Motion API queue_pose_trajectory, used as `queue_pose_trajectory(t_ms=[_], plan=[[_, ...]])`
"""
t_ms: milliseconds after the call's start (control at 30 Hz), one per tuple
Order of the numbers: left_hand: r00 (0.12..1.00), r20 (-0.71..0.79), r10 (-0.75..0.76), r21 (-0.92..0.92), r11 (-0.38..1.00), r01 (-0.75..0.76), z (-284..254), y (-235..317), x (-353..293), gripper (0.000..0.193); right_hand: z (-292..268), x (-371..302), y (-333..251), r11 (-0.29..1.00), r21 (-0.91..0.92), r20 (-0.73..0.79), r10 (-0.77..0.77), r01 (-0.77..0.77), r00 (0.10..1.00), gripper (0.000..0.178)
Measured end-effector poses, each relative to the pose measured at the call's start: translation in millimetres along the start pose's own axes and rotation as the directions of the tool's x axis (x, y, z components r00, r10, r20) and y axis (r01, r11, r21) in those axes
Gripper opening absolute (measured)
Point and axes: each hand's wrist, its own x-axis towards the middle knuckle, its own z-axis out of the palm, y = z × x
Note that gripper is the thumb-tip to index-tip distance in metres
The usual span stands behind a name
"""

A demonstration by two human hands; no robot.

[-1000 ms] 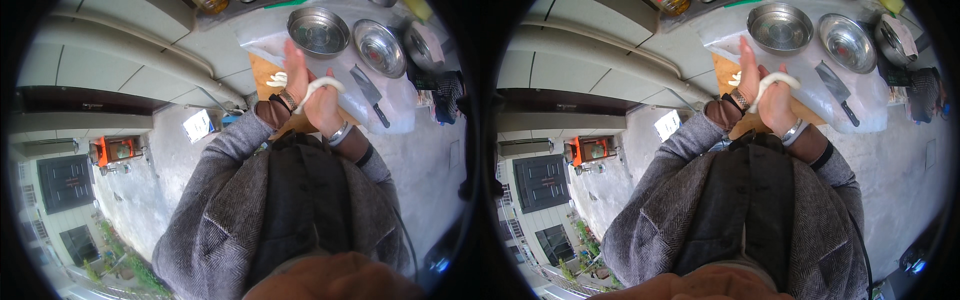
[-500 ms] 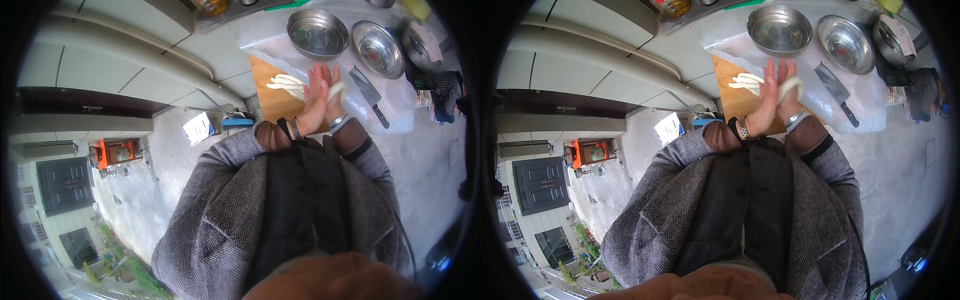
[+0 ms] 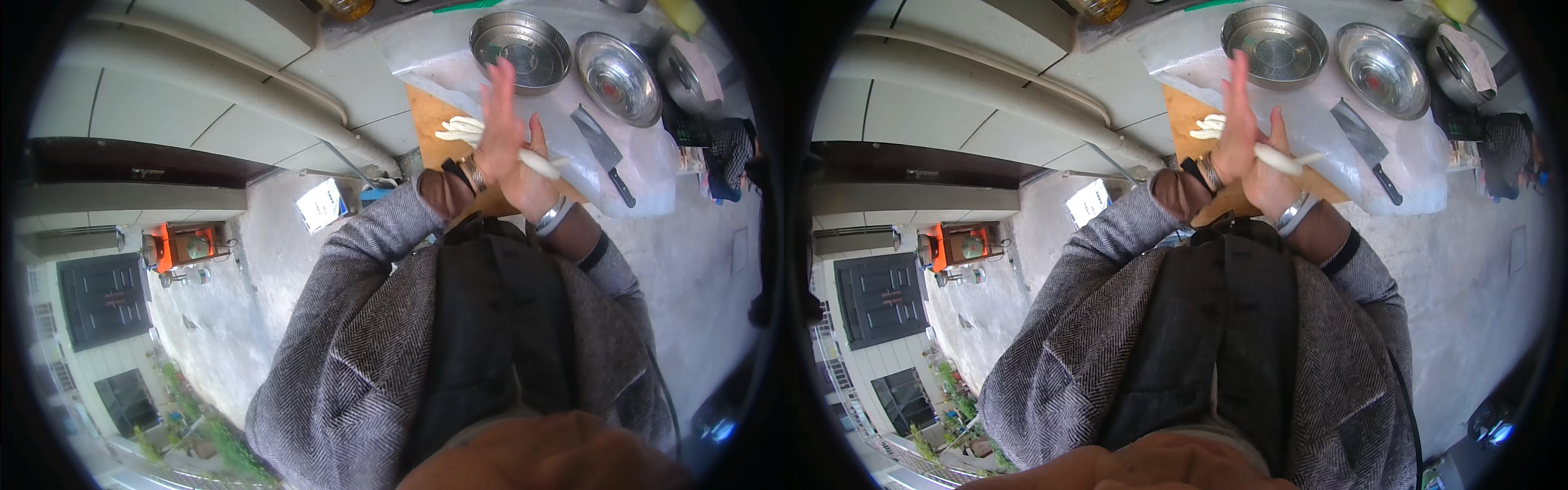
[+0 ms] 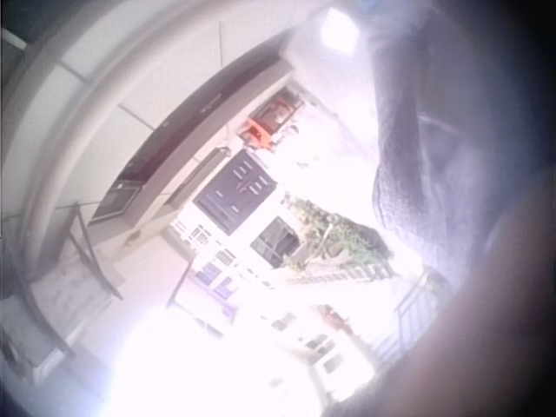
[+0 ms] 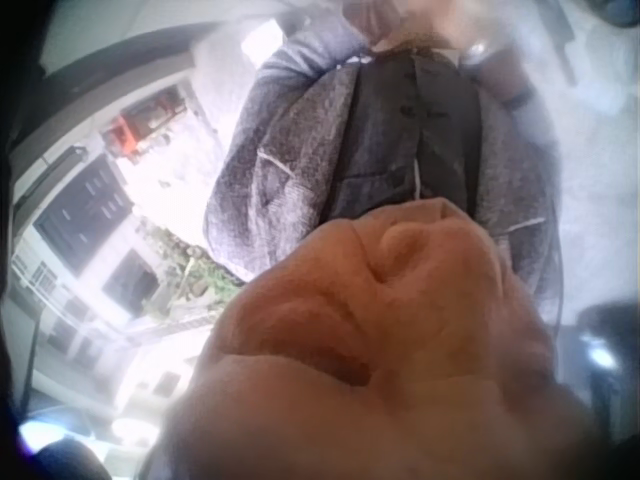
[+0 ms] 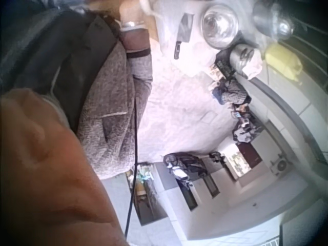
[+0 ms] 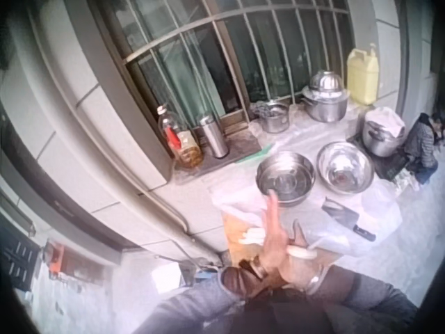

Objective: The person rolls small pieces of dough between their palms to form long, thin strands on a wooden cutting board. They then coil one strand into a spiral and place it on the board. The person pours oil from a bottle into a metal bowl and rubs the oil around the bowl's interior before returning to roll more dough strands.

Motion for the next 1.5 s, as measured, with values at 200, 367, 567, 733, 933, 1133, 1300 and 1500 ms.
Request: queue_pose_trajectory(t_ms=[200,367,567,733,933,1133,1300,1500], plan=[[0.951,0.158,-0.267,-0.399,0.864,0.308,4.6,-5.6,-6.5,0.082,-4.4,4.7,0.3,0.996,-0.025,-0.143,-0.090,0.087,0.986,0.078],[0.985,-0.041,-0.168,-0.248,0.957,0.153,0.6,2.8,8.6,0.085,4.6,-4.6,-8.5,0.983,0.130,0.096,0.117,-0.129,0.989,0.076],[0.977,0.142,-0.158,-0.452,0.868,0.206,-1.5,19.2,2.5,0.090,18.6,-9.4,-14.9,0.991,0.034,-0.084,-0.126,0.130,0.988,0.079],[0.972,-0.104,-0.209,-0.243,0.954,0.179,1.7,9.1,9.1,0.073,10.0,-8.3,-8.7,0.999,0.050,0.077,0.006,-0.010,0.997,0.078],[0.981,0.067,-0.181,-0.359,0.913,0.193,9.0,9.7,0.4,0.071,5.1,-8.3,-6.9,0.993,-0.025,-0.066,-0.121,0.119,0.990,0.082],[0.959,-0.002,-0.284,-0.352,0.898,0.265,14.7,-5.8,-12.5,0.076,-0.8,-6.1,-3.9,0.998,0.003,-0.033,-0.060,0.060,0.998,0.082],[0.977,0.008,-0.215,-0.432,0.880,0.198,17.5,-7.9,-14.8,0.077,-12.0,-0.9,-1.5,0.988,0.145,-0.111,-0.033,0.049,0.993,0.078],[0.919,0.165,-0.358,-0.614,0.692,0.379,15.1,4.4,-14.1,0.077,-4.4,-6.6,-2.6,0.995,0.030,-0.130,-0.090,0.094,0.987,0.081]])
